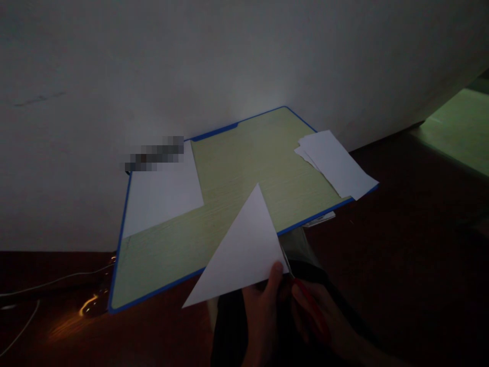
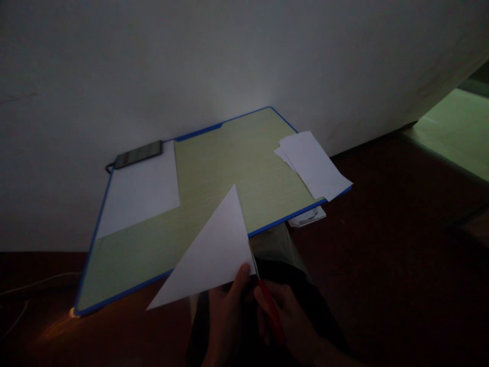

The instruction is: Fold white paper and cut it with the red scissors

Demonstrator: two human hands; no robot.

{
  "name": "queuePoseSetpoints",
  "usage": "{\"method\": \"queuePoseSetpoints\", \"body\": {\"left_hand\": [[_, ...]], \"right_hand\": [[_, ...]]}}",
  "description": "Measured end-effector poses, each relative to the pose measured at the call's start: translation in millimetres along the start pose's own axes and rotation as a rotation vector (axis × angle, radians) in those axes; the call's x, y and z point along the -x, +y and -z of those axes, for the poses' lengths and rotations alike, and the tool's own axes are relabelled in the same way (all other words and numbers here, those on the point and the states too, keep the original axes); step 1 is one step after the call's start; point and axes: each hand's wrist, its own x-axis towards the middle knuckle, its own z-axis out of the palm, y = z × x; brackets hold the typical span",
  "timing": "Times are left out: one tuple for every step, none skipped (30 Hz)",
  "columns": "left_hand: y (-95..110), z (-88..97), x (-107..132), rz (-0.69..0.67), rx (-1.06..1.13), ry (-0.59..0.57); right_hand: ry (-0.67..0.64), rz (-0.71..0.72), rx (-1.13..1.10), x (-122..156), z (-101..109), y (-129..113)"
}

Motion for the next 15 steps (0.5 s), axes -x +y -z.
{"method": "queuePoseSetpoints", "body": {"left_hand": [[-0.5,0.0,0.1,0.001,-0.005,0.002],[-0.6,0.0,0.4,0.000,-0.012,0.004],[-0.2,-0.1,0.8,0.000,-0.020,0.004],[0.4,-0.2,1.3,0.001,-0.024,0.003],[1.1,-0.2,1.7,0.004,-0.029,0.000],[1.8,-0.3,2.1,0.009,-0.035,-0.007],[2.3,-0.4,2.3,0.015,-0.040,-0.015],[2.8,-0.6,2.5,0.018,-0.041,-0.020],[3.0,-0.8,2.6,0.019,-0.039,-0.026],[3.2,-1.2,2.8,0.015,-0.036,-0.028],[3.4,-1.7,3.0,0.011,-0.036,-0.030],[3.7,-2.2,3.3,0.006,-0.034,-0.029],[4.0,-2.7,3.7,0.002,-0.031,-0.025],[4.3,-3.2,4.1,0.001,-0.025,-0.020],[4.7,-3.6,4.4,0.003,-0.016,-0.014]], "right_hand": [[0.001,0.000,0.004,-0.1,-0.6,-0.2],[-0.001,-0.001,0.009,-0.1,-1.2,-0.4],[0.001,0.001,0.015,0.0,-1.8,-0.4],[0.006,0.005,0.021,0.2,-2.3,-0.2],[0.013,0.005,0.027,0.5,-2.7,0.0],[0.022,0.003,0.031,0.7,-3.1,0.5],[0.027,0.000,0.033,1.0,-3.4,0.9],[0.029,-0.002,0.035,1.2,-3.8,1.5],[0.031,-0.001,0.036,1.4,-4.1,2.0],[0.033,0.002,0.038,1.4,-4.5,2.5],[0.039,0.008,0.040,1.3,-4.8,3.0],[0.047,0.014,0.044,1.1,-5.1,3.4],[0.054,0.016,0.045,0.8,-5.3,3.8],[0.060,0.015,0.043,0.5,-5.3,4.0],[0.062,0.013,0.039,0.1,-5.3,4.2]]}}
